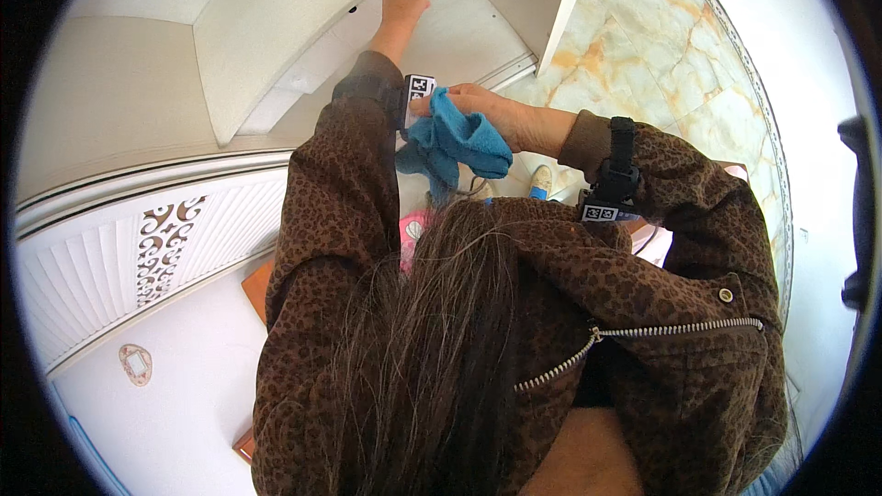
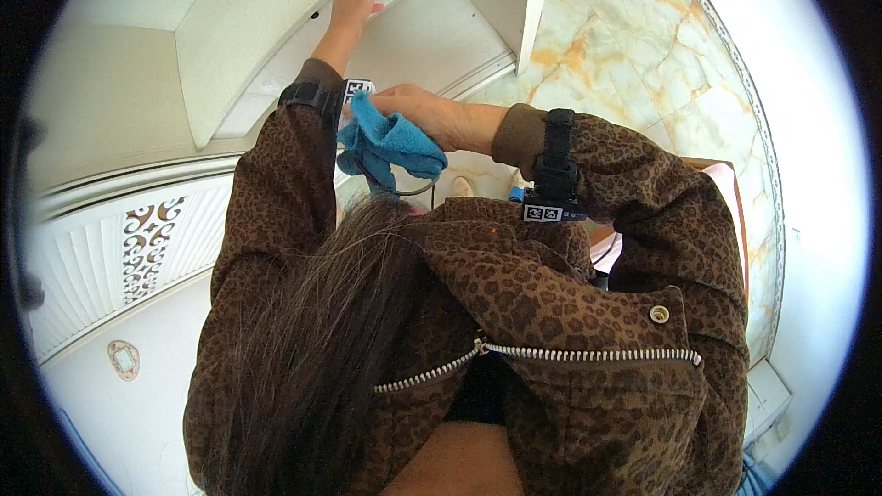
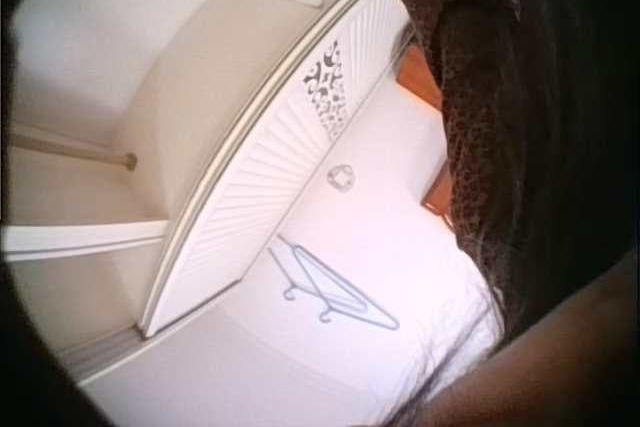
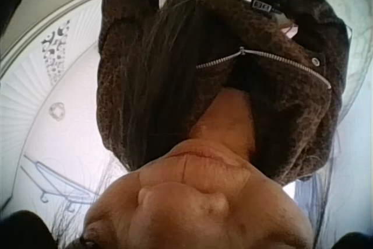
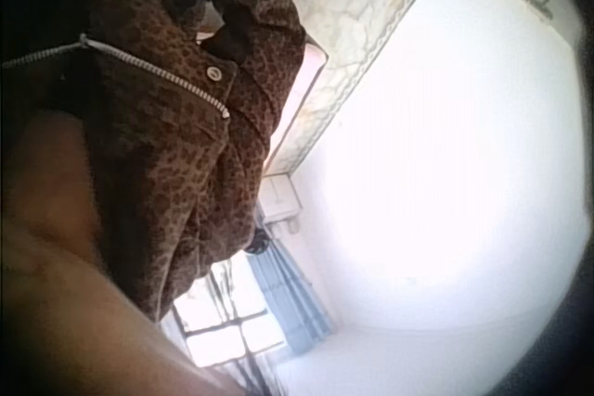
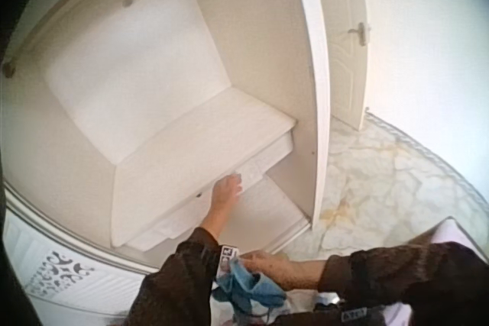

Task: The person wipes the interior surfaces of a white cabinet or wardrobe using a blue cloth. They clean the top, sides, and shelves in sequence, moving around the unit to reach different areas. The person occasionally pauses to adjust their position or the cloth.

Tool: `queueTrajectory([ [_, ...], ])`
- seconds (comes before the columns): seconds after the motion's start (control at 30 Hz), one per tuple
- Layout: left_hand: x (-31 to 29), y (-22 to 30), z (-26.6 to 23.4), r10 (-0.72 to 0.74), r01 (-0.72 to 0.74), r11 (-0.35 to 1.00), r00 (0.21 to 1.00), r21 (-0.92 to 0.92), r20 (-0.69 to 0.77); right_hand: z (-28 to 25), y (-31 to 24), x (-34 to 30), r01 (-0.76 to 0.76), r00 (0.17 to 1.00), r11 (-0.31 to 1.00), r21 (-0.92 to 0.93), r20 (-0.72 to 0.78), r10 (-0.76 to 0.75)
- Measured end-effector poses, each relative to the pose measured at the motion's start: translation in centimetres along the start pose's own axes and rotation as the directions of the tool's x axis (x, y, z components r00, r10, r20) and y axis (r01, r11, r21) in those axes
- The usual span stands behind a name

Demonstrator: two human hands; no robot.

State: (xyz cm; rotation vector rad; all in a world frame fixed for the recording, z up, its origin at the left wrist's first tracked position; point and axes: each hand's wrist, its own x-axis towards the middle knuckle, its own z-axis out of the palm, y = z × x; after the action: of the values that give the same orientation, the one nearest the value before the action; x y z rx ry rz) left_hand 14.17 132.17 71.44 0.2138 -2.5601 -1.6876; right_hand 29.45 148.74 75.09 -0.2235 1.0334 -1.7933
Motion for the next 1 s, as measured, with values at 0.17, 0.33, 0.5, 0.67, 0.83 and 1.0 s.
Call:
queueTrajectory([
  [0.17,-0.7,1.1,-0.9,-0.193,0.258,0.91,0.956,-0.325,0.22,-2.2,-0.6,0.9,0.032,0.992,0.991,-0.128,0.127,-0.016],
  [0.33,-0.9,2.9,-1.1,-0.252,0.381,0.778,0.918,-0.5,0.307,-4.4,-2.6,2.6,0.315,0.944,0.868,-0.383,0.031,-0.329],
  [0.5,-1.1,3.6,-0.2,-0.334,0.49,0.651,0.871,-0.58,0.361,-4.4,-3.2,4.2,0.534,0.845,0.702,-0.471,0.28,-0.455],
  [0.67,-1.5,2.9,0.4,-0.385,0.555,0.537,0.831,-0.635,0.402,-3.9,-2.3,4.3,0.529,0.848,0.681,-0.506,0.281,-0.45],
  [0.83,-1.5,2.0,1.0,-0.387,0.581,0.46,0.812,-0.672,0.437,-4.0,-1.8,4.1,0.495,0.868,0.716,-0.492,0.247,-0.43],
  [1.0,-1.6,2.1,1.3,-0.429,0.576,0.422,0.807,-0.7,0.406,-4.4,-0.6,4.8,0.509,0.86,0.723,-0.467,0.247,-0.446],
])
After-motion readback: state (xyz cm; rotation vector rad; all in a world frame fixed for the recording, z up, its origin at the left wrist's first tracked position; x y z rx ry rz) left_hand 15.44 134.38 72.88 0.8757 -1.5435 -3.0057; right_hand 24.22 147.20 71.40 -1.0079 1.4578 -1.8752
